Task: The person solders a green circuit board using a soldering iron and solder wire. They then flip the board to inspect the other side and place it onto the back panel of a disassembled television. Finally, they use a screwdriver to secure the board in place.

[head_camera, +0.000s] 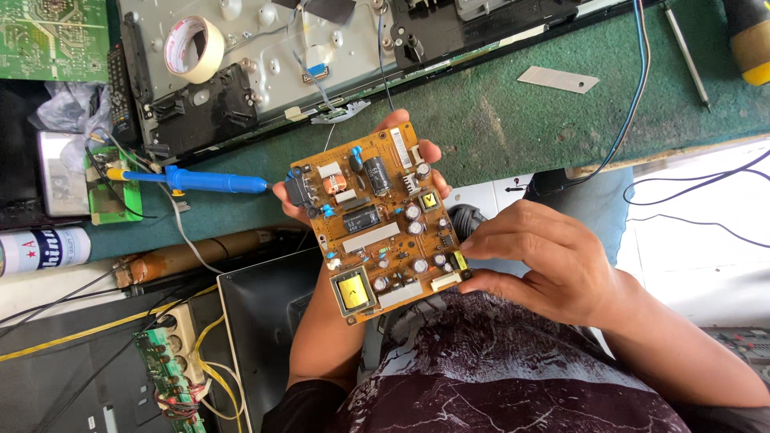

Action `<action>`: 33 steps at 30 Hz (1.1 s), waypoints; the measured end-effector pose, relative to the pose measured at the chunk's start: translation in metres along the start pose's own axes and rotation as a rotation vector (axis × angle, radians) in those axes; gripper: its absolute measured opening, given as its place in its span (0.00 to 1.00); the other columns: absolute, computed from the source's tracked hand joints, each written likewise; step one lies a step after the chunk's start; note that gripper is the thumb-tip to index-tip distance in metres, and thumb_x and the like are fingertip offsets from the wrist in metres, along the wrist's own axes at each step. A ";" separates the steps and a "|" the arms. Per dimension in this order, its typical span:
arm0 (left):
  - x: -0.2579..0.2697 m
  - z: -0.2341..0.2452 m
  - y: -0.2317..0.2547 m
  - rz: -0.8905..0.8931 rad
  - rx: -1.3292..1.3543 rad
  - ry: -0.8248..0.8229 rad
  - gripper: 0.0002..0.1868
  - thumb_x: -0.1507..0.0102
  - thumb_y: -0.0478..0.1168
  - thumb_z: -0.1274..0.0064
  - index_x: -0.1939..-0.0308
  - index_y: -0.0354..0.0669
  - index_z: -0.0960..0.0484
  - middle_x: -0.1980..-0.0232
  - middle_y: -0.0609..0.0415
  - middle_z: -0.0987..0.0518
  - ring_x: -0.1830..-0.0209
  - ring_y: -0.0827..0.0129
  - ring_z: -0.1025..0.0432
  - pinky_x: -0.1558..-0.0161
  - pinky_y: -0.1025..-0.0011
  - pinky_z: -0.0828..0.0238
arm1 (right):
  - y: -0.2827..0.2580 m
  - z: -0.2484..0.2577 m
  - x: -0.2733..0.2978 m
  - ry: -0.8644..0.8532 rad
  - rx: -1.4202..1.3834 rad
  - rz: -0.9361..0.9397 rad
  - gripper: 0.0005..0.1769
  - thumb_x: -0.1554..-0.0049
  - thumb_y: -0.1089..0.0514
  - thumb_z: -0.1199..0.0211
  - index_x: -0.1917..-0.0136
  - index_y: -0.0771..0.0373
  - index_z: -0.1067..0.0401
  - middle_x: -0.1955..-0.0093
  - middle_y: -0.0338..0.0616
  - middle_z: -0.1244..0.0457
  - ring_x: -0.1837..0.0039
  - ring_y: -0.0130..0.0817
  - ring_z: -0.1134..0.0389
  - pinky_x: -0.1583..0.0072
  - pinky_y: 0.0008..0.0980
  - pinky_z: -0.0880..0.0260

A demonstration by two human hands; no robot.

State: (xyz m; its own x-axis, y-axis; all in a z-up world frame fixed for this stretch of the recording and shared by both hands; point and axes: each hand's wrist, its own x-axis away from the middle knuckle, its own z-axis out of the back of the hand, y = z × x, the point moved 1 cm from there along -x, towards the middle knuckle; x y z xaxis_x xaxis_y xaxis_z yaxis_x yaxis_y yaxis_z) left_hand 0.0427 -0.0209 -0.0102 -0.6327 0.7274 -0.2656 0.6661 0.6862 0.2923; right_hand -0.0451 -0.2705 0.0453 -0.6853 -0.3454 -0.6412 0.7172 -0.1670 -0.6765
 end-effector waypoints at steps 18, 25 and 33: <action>0.000 -0.021 -0.004 -0.122 -0.088 0.152 0.68 0.45 0.75 0.37 0.11 0.47 0.47 0.19 0.29 0.34 0.25 0.33 0.31 0.30 0.36 0.27 | 0.008 0.004 0.011 -0.089 0.101 0.020 0.11 0.31 0.59 0.43 0.38 0.59 0.26 0.44 0.52 0.34 0.53 0.40 0.32 0.51 0.35 0.29; 0.001 -0.038 -0.007 -0.194 -0.141 0.233 0.68 0.46 0.72 0.34 0.12 0.45 0.47 0.20 0.26 0.33 0.26 0.33 0.29 0.27 0.36 0.29 | 0.014 0.004 0.020 -0.127 0.120 -0.022 0.11 0.32 0.59 0.41 0.36 0.57 0.26 0.42 0.52 0.35 0.50 0.42 0.30 0.51 0.35 0.28; -0.001 -0.052 -0.009 -0.258 -0.208 0.252 0.66 0.44 0.68 0.32 0.13 0.39 0.46 0.23 0.23 0.30 0.28 0.32 0.27 0.27 0.40 0.28 | 0.017 0.003 0.024 -0.125 0.096 -0.013 0.11 0.32 0.60 0.43 0.37 0.60 0.26 0.42 0.54 0.35 0.48 0.45 0.29 0.49 0.37 0.26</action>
State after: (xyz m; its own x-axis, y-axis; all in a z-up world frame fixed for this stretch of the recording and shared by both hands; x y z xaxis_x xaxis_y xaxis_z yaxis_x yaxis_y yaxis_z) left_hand 0.0171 -0.0281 0.0355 -0.8625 0.4895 -0.1285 0.3955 0.8105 0.4321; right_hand -0.0487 -0.2843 0.0198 -0.6779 -0.4542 -0.5780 0.7210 -0.2575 -0.6433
